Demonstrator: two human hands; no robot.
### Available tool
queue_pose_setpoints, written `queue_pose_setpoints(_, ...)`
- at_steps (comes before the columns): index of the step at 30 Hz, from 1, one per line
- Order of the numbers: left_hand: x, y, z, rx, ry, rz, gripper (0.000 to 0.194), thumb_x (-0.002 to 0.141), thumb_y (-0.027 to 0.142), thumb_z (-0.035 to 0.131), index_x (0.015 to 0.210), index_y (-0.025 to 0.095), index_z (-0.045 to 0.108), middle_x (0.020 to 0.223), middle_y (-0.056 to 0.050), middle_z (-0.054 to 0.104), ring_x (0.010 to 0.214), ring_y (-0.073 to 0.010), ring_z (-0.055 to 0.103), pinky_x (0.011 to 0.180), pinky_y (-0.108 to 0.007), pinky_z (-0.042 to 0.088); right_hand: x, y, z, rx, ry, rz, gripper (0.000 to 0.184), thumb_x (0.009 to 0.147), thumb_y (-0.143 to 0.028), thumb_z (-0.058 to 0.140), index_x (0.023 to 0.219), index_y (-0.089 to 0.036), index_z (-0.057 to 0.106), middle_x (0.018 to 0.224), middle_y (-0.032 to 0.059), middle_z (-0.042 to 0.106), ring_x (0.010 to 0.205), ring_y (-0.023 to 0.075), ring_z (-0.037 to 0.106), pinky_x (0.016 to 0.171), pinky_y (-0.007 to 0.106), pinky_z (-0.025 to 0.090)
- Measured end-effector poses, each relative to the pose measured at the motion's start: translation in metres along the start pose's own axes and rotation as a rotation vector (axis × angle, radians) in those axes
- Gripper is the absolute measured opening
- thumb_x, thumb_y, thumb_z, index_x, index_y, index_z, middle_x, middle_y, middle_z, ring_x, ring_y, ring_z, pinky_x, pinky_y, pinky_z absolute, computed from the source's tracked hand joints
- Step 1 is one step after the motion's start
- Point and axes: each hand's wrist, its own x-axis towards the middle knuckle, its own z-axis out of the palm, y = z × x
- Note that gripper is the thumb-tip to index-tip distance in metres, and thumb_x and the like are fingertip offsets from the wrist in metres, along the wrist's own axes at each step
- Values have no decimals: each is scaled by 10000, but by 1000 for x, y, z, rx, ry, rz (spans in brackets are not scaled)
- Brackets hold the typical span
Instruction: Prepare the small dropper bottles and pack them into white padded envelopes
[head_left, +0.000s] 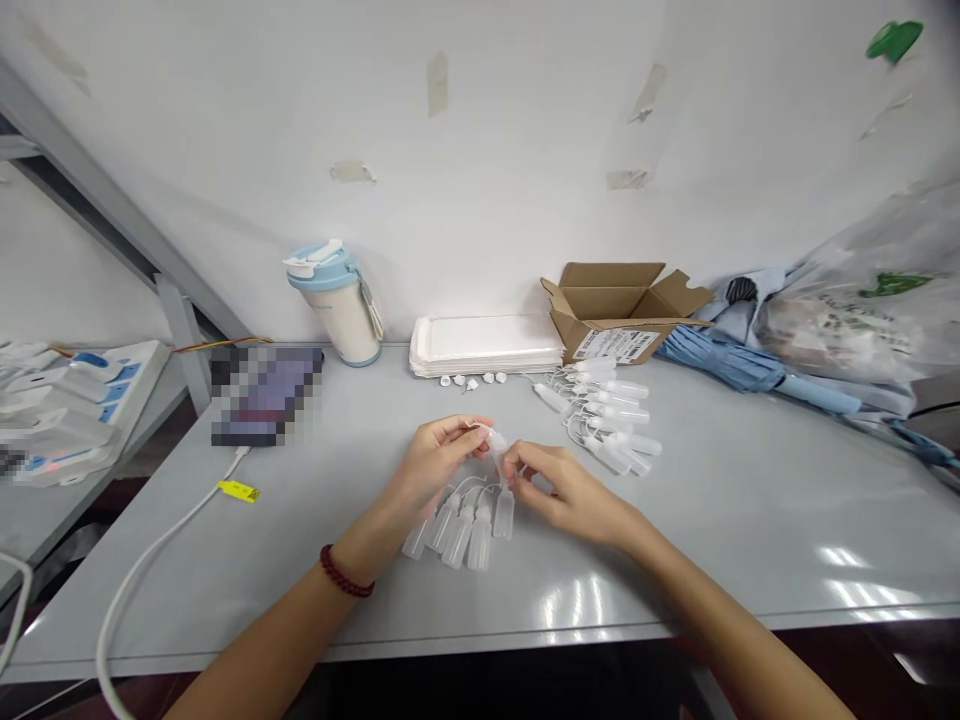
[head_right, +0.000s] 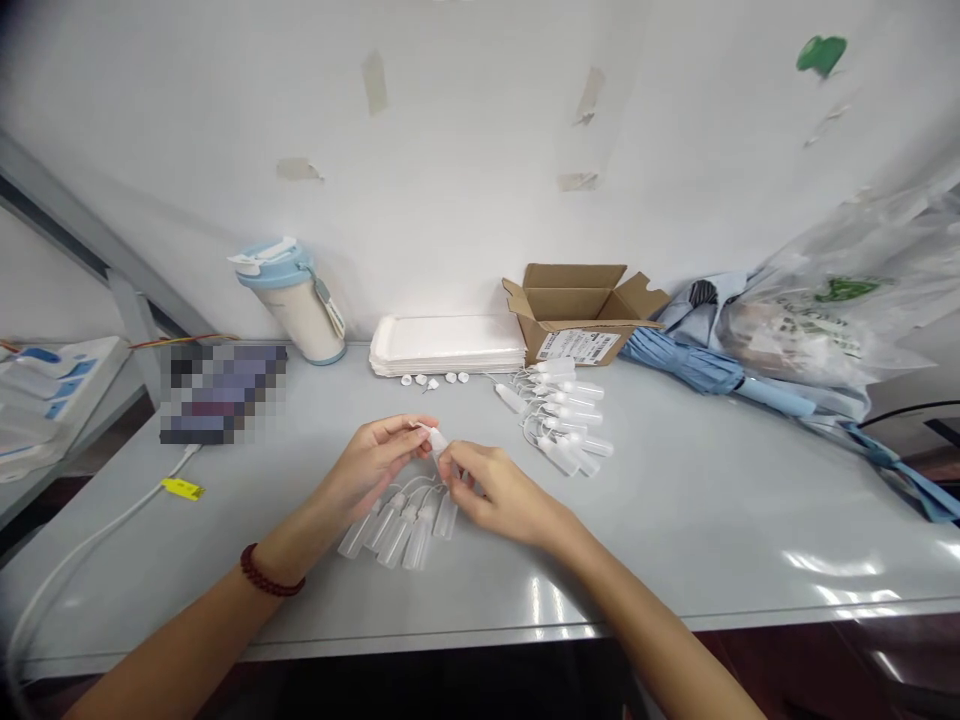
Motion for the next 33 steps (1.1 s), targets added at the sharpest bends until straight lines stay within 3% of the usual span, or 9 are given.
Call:
queue_pose_setpoints(4, -1, 1, 0, -83, 3, -22, 218, 720, 288, 674, 870, 130, 681, 730, -18, 602, 697, -113, 547, 772, -284, 451, 1, 1, -2, 9, 25, 52, 147, 768, -65, 406, 790, -200, 459, 726, -26, 509, 640, 108, 472, 629, 224, 395)
queue_pose_setpoints(11, -1, 0, 2, 149, 22, 21, 229, 697, 331, 666, 826, 143, 684, 755, -26, 633, 699, -138, 557, 737, -291, 460, 3, 3, -3, 44, 20, 99, 106, 768, -100, 409, 747, -200, 440, 640, -48, 453, 565, 97, 387, 557, 217, 320)
queue_pose_setpoints(15, -1, 1, 1, 197, -14, 1, 209, 697, 324, 662, 816, 153, 687, 807, -35, 661, 702, -142, 578, 732, -291, 469, 2, 7, -4, 145, 84, 155, 81, 813, -143, 385, 803, -207, 434, 680, -38, 490, 618, 109, 437, 584, 224, 332)
queue_pose_setpoints(22, -2, 1, 2, 174, -50, 70, 222, 684, 253, 690, 885, 163, 668, 982, -49, 661, 950, -177, 582, 855, -287, 444, 5, 10, -4, 430, 137, 264, 28, 853, -241, 369, 849, -225, 391, 635, -53, 463, 553, 107, 416, 552, 235, 359)
queue_pose_setpoints(24, -2, 0, 3, 162, -36, 58, 209, 726, 299, 658, 884, 161, 662, 954, -45, 657, 879, -159, 593, 821, -281, 457, 6, 9, -4, 462, 136, 269, 26, 843, -241, 366, 837, -228, 388, 629, -54, 464, 545, 108, 414, 546, 236, 360)
queue_pose_setpoints(29, -2, -1, 4, 242, -96, -51, 330, 799, 439, 572, 665, 139, 601, 598, 0, 573, 534, -107, 534, 538, -240, 449, 7, 8, -3, 487, 151, 260, 52, 825, -211, 348, 829, -229, 397, 587, -62, 440, 543, 111, 393, 542, 234, 351)
queue_pose_setpoints(33, -2, -1, 3, 268, -163, 4, 237, 773, 382, 623, 772, 145, 638, 587, 22, 545, 528, -98, 517, 518, -224, 445, 6, 9, -3, 517, 159, 275, 56, 829, -214, 354, 827, -219, 410, 575, -62, 425, 530, 107, 379, 533, 236, 340)
